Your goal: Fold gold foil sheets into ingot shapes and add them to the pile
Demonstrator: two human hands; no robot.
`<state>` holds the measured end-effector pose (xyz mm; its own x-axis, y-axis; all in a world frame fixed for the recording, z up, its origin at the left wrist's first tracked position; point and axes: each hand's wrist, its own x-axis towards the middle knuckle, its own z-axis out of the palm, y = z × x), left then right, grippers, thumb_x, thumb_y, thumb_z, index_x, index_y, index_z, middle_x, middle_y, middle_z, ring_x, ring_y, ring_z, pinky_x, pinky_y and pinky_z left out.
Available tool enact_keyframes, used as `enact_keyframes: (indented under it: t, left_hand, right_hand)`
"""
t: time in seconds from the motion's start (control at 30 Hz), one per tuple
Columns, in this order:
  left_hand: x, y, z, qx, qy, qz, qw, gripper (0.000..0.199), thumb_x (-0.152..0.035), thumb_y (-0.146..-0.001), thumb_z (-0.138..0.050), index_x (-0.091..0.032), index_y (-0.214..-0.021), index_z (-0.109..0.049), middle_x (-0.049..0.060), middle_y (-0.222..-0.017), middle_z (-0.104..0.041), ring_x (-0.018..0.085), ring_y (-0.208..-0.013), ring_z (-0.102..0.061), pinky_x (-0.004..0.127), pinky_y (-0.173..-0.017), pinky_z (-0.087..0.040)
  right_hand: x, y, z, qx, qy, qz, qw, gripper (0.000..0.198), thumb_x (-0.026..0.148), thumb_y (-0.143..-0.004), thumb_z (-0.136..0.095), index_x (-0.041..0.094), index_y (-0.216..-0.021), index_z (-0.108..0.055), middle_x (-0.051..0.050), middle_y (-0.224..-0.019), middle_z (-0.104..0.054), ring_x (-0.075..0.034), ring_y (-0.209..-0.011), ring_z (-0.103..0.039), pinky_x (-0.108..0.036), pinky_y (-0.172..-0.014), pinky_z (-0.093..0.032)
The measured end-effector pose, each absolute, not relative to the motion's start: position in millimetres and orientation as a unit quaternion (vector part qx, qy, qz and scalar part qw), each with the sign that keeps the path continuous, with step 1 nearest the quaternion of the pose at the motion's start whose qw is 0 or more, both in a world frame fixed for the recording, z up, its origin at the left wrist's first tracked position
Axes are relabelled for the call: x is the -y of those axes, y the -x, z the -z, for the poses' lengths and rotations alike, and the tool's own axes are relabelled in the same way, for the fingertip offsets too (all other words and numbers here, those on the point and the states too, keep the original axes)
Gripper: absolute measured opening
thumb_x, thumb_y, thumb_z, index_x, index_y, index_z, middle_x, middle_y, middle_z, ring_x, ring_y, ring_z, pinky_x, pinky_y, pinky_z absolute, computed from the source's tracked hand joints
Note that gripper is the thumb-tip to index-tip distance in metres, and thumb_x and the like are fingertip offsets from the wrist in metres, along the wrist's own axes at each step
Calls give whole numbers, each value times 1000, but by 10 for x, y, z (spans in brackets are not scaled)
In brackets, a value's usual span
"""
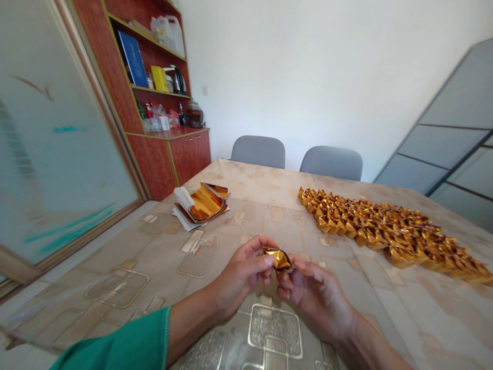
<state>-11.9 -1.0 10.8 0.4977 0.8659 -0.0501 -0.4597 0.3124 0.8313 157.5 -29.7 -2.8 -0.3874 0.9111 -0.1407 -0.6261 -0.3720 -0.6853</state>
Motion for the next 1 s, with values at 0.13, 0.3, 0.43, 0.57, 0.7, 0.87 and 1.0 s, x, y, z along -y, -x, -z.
enact_keyframes:
  t: [0.13, 0.3, 0.43, 0.57, 0.7, 0.87, 1.0]
  left_hand:
    - [27, 127, -175, -285, -498, -428, 698, 19, -27, -75, -71, -15, -89, -66, 3, -82, -63, 13, -72, -52, 24, -61, -37]
    - [41, 102, -132, -302, -436, -429, 731, 28, -29, -75, -73, -19, -100, -63, 0, -83, -61, 10, -64, -48, 23, -58, -36]
    - [45, 89, -91, -310, -416, -427, 740, 26, -29, -75, -75, -18, -94, -62, -1, -79, -60, 8, -60, -47, 23, -59, -36]
    - [48, 84, -105, -328, -441, -428, 718, 19, -27, -75, -73, -17, -88, -63, -1, -76, -61, 8, -61, -48, 22, -59, -37]
    - [46, 83, -101, -321, -432, -400, 742, 19, -25, -74, -73, -17, -88, -62, -1, -75, -60, 8, -60, -48, 21, -57, -35]
    - [37, 83, -80, -326, -428, -394, 745, 18, -26, -74, -72, -18, -87, -63, -2, -74, -60, 7, -58, -47, 20, -57, -34]
    - [28, 92, -92, -346, -443, -381, 734, 16, -28, -74, -70, -18, -85, -63, -2, -71, -58, 8, -57, -45, 21, -55, -33]
  right_hand:
    - [284, -1581, 37, 248, 280, -793, 481, 24, 35, -76, -82, 15, -82, -72, 2, -69, -60, -8, -58, -44, -22, -58, -38]
    - [292, -1559, 82, 265, 274, -794, 474, 21, 28, -75, -84, 15, -84, -70, 2, -72, -61, -6, -59, -45, -19, -58, -37]
    - [289, -1558, 95, 285, 282, -786, 470, 21, 28, -76, -84, 15, -85, -70, 0, -76, -65, -7, -61, -50, -19, -58, -37]
    - [296, -1578, 71, 303, 283, -789, 453, 23, 26, -73, -86, 16, -88, -71, -3, -83, -71, -9, -69, -58, -19, -60, -39]
    - [300, -1610, 65, 308, 278, -802, 430, 22, 24, -73, -85, 16, -87, -71, -3, -84, -72, -10, -73, -60, -19, -61, -40]
    - [280, -1623, 81, 303, 272, -810, 422, 24, 23, -72, -86, 14, -89, -72, -3, -80, -70, -8, -65, -57, -18, -58, -41]
    - [260, -1623, 85, 309, 267, -815, 412, 24, 24, -75, -84, 14, -94, -73, -4, -82, -69, -7, -63, -55, -17, -55, -39]
